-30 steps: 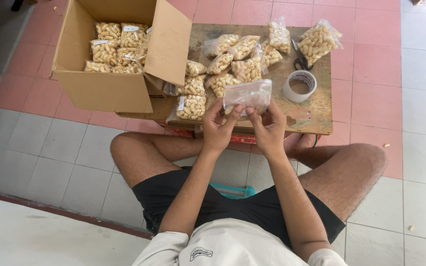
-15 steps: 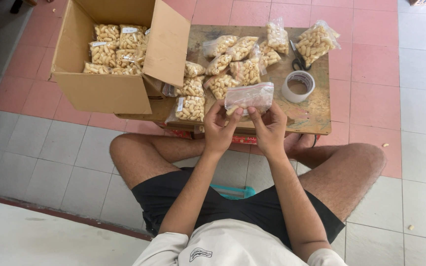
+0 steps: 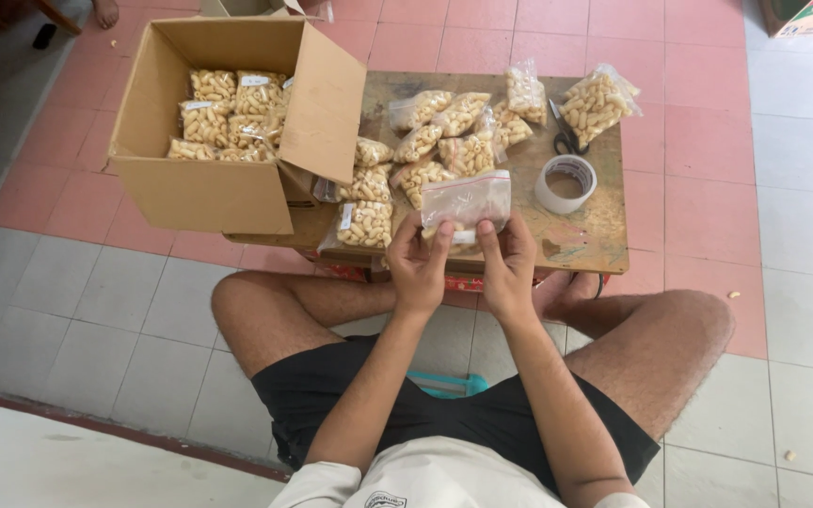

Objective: The person sits on the floor and repeatedly picks up small plastic bags of snacks from a table, inspects them, and places them into a cardboard box. The person handles the bags one at a time, occasionally adjusting their position before placing them inside the box.

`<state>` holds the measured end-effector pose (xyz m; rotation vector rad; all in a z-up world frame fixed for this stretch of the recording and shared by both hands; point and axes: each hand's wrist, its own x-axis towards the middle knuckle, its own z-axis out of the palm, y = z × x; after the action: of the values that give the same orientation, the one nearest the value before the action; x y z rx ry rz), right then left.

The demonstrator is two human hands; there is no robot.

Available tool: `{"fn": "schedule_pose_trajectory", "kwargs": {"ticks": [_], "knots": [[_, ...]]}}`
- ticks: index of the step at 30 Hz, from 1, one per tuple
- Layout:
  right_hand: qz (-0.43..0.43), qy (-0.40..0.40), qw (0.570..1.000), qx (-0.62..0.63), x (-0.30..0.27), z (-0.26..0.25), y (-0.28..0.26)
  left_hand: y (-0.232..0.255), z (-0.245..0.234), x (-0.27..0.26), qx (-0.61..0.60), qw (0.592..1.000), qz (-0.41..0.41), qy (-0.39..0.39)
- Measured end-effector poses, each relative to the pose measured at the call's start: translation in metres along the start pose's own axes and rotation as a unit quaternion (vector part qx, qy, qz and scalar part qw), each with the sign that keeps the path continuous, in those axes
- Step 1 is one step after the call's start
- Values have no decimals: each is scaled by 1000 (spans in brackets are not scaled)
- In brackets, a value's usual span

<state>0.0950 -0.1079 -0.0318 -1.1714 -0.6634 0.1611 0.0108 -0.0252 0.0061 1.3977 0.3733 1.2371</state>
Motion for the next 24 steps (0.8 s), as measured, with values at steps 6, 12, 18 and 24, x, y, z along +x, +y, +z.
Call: {"fn": "schedule_pose_trajectory", "kwargs": {"ticks": [6,12,18,24], "knots": [[18,48,983,175,-16,26,7,-33,-4,-22,26,998,14,60],[-55,-3,995,-80,-6,27,-39,-26,-13,-12,51,993,23,103],[-203,-81,957,-191,0,17,-35,-16,-22,-2,50,991,7,127],[-250,-71,944,-205,1,25,-46,-16,-28,7,46,990,41,130]]}}
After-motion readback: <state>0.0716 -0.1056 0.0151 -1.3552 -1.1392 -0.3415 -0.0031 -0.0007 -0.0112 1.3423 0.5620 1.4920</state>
